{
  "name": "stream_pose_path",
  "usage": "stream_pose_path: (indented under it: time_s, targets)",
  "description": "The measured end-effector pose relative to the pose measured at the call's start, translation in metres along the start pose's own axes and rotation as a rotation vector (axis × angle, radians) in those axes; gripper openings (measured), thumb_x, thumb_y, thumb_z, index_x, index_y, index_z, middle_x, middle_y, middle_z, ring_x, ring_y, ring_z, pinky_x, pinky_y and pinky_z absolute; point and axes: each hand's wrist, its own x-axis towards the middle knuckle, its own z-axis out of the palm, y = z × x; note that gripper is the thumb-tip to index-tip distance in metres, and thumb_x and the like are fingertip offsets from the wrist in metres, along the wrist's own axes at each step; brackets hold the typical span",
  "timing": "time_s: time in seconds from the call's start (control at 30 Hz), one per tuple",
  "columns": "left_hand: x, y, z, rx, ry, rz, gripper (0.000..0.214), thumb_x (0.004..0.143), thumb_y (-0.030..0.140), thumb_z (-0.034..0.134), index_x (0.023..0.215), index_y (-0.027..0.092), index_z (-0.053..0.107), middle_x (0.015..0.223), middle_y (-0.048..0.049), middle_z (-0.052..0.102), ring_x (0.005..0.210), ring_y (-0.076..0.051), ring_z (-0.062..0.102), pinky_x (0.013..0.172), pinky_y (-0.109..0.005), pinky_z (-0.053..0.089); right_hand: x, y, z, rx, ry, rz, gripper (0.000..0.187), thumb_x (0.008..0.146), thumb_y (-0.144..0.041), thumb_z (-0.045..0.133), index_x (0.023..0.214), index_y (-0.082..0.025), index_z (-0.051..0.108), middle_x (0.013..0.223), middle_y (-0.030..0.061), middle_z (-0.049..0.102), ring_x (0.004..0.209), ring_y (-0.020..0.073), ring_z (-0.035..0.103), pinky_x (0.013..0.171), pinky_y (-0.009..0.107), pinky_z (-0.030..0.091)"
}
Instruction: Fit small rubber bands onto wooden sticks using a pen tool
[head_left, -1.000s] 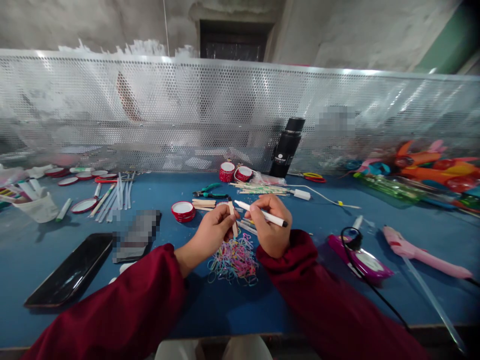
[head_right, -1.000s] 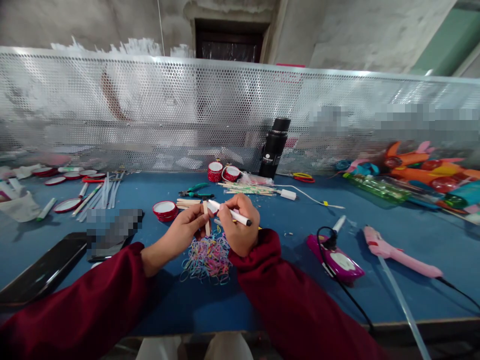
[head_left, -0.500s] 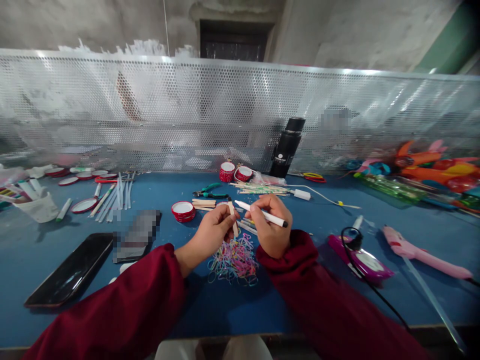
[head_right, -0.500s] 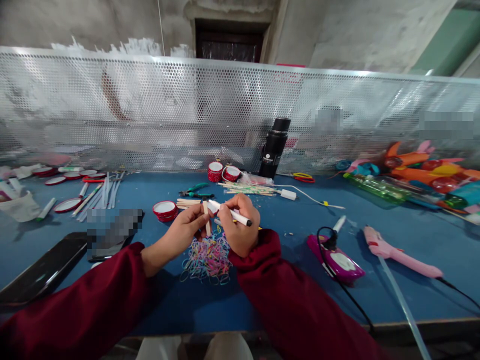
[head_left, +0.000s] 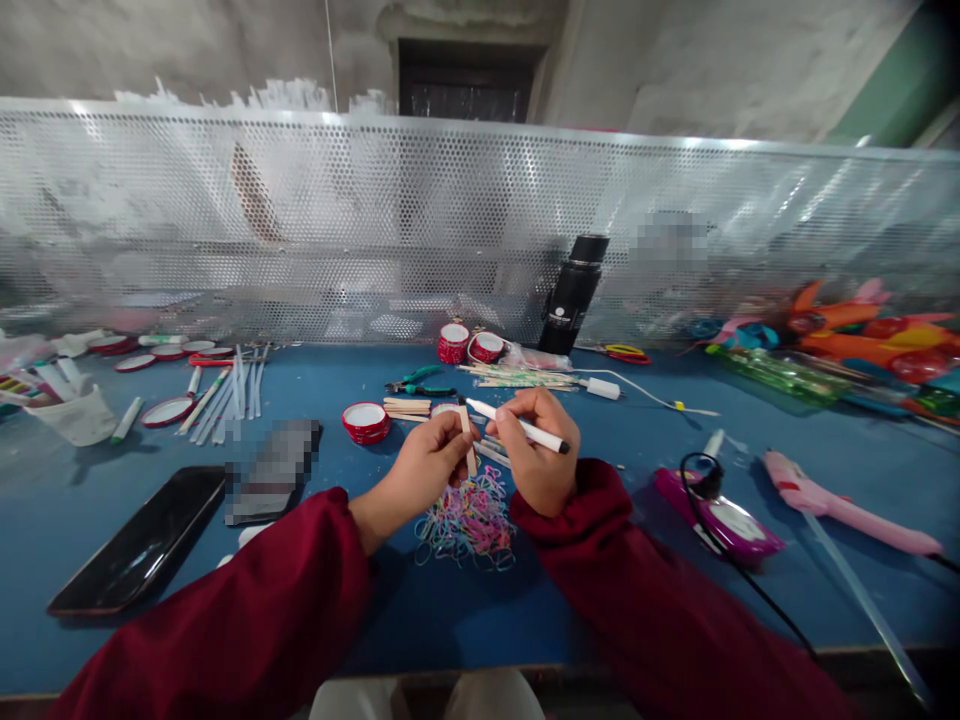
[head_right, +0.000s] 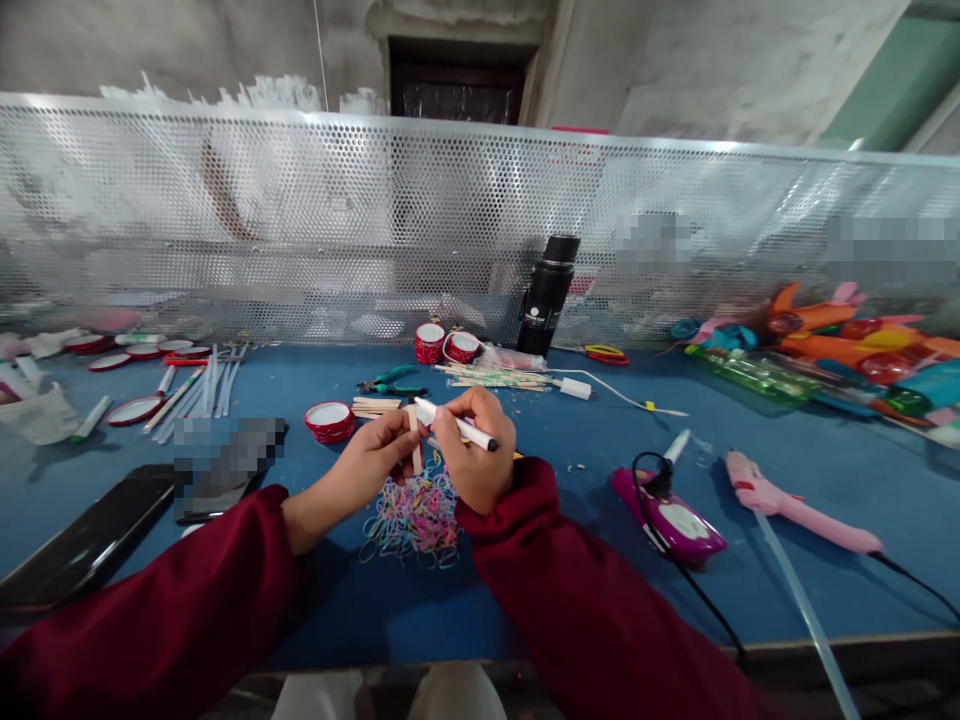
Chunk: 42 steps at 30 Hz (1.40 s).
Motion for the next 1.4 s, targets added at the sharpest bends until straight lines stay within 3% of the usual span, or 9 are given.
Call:
stream_pose_path:
  time_s: [1.4]
  targets:
    - [0.0018, -0.0008, -0.0005, 0.008, 0.017, -0.003, 0.026, 0.088, 0.042, 0.054, 0.082, 0.017, 0.049, 0.057, 0.0033, 0.053, 0.045, -0.008, 0.047, 0.046, -0.022, 0.036, 0.0015, -0.0001, -0.0023, 0.004, 0.012, 0.005, 0.012, 0.085, -0.024, 0.059, 0.074, -0.022, 0.056, 0.066, -0.0008, 0.06, 0.063, 0.0158, 0.056, 0.065, 0.032, 0.046]
